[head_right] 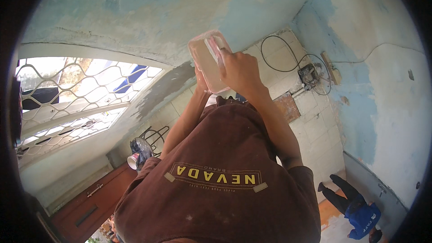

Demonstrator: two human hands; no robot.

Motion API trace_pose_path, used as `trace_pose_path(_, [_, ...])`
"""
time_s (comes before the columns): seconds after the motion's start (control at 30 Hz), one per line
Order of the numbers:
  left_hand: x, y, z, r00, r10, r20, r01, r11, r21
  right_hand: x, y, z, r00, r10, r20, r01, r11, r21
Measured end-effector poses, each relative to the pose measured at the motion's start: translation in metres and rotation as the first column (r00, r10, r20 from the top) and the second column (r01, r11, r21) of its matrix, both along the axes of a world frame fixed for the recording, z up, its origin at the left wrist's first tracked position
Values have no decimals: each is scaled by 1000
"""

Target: The person applies plaster or wall putty to a ceiling and upper wall area using a plastic spreader while holding a container of the material.

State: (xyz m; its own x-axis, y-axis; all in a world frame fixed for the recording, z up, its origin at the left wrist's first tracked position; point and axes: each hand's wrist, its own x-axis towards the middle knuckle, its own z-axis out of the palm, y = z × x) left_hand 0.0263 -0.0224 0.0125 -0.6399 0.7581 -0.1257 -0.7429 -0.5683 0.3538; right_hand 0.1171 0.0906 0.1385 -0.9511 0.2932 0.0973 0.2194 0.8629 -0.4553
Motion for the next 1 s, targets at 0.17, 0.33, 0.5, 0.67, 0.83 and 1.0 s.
trace_pose_path(0.17, [-4, -2, -5, 999, -38, -11, 38, 999, 30, -3, 2, -3, 996, -10, 86, 9, 1000, 18])
trace_pose_path(0.33, [-6, 1, -5, 999, -53, 7, 53, 998, -37, -1, 9, -13, 998, -16, 64, 7, 992, 129])
trace_pose_path(0.5, [-7, 2, -3, 999, -44, -9, 44, 999, 19, -2, 2, -5, 997, -80, 0, 80, 987, 137])
trace_pose_path(0.67, [-4, 11, 3, 999, -36, 28, 35, 998, 46, -16, 6, -21, 998, -68, -12, 69, 979, 193])
trace_pose_path(0.83, [-1, 6, -1, 999, -41, -32, 42, 999, 28, -18, -9, -21, 998, -69, -2, 69, 995, 72])
trace_pose_path(1.0, [-2, 3, -9, 998, -44, 50, 38, 993, 107, -17, -19, -24, 999, -32, 33, 35, 997, -75])
